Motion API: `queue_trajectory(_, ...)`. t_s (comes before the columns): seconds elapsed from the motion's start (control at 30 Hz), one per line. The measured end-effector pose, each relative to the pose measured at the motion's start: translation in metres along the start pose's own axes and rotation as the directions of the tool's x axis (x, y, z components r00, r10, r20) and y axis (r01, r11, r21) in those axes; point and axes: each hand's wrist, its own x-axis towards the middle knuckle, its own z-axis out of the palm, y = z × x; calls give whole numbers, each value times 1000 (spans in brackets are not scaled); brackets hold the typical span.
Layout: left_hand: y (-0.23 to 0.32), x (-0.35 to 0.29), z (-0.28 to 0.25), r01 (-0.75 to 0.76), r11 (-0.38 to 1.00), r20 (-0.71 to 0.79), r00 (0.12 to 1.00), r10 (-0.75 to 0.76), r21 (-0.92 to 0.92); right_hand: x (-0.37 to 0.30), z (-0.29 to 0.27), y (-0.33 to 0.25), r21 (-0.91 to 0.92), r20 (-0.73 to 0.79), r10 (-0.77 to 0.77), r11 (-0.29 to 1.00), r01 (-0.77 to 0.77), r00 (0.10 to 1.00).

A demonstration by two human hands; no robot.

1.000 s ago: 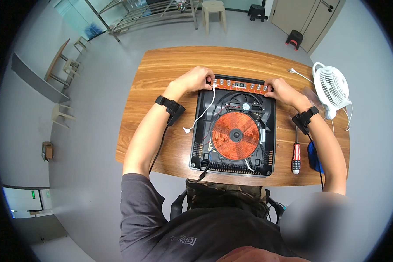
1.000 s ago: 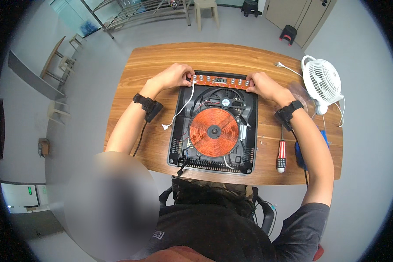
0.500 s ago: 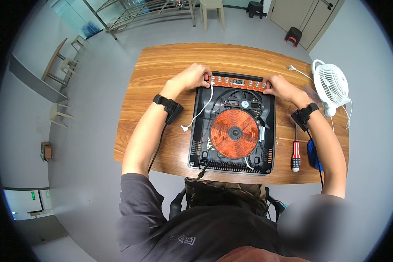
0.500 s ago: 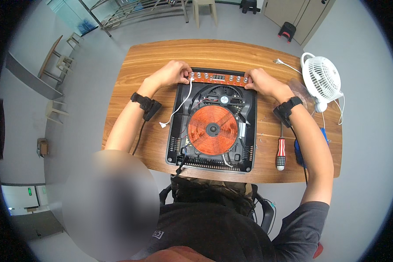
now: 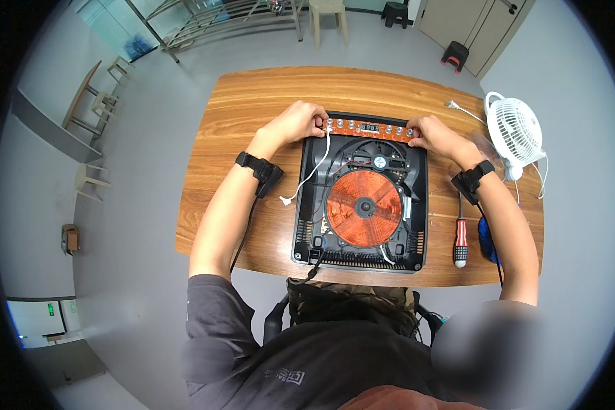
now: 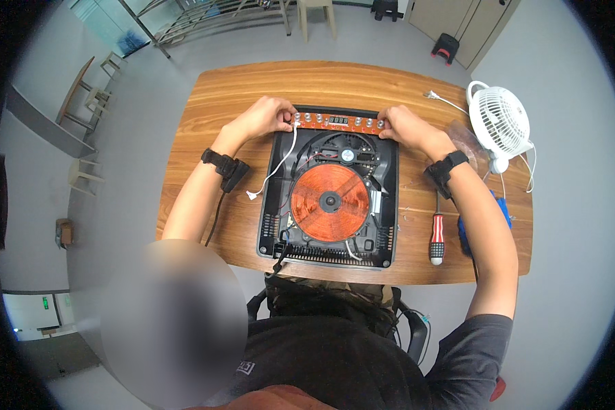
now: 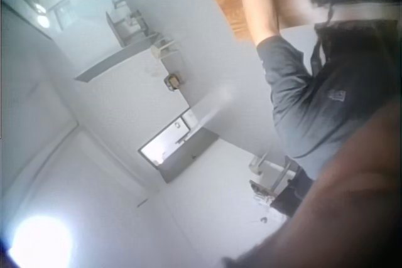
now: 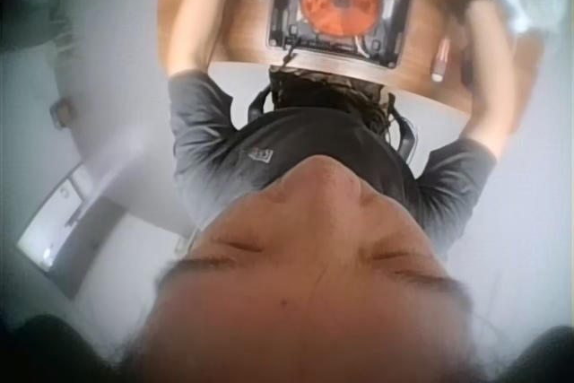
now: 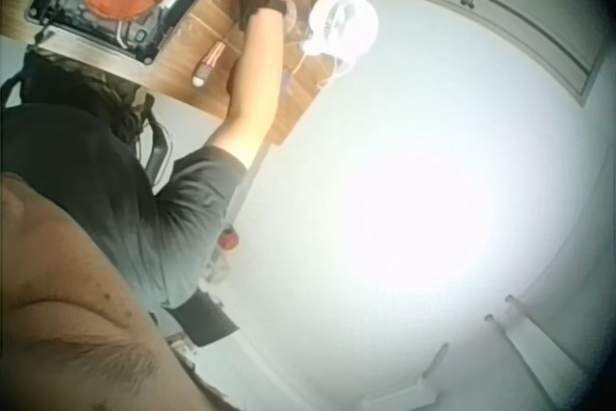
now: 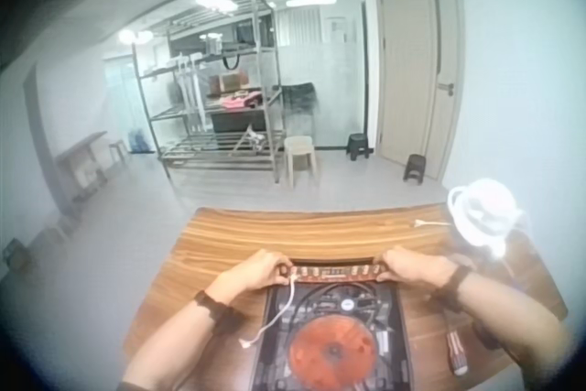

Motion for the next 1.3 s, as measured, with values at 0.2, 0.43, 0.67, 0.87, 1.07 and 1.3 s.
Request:
queue_trajectory(0.2,-2,-3,4,26,999,-3,1000,-26,-18,-3,0,-8,6,-8,17,1000,-17,1000)
queue_trajectory(0.43,-2,-12,5,-12,1000,-34,999,13,15,1,6,0,-42,-60,-76,996,74,995)
queue_trajectory(0.67,31,-32,-8,73,997,-62,996,-71,34,7,12,9,-77,-70,-114,991,109,991)
queue_trajectory(0.87,64,-59,1,122,993,81,989,-122,9,8,12,8,-60,-39,-71,996,68,997)
queue_trajectory(1.07,73,-75,15,104,994,59,993,-106,35,15,18,15,-109,-74,-88,991,80,993)
queue_trajectory(1.3,86,-92,10,304,934,147,949,-279,-188,6,9,-9,-141,-25,14,990,-18,1000)
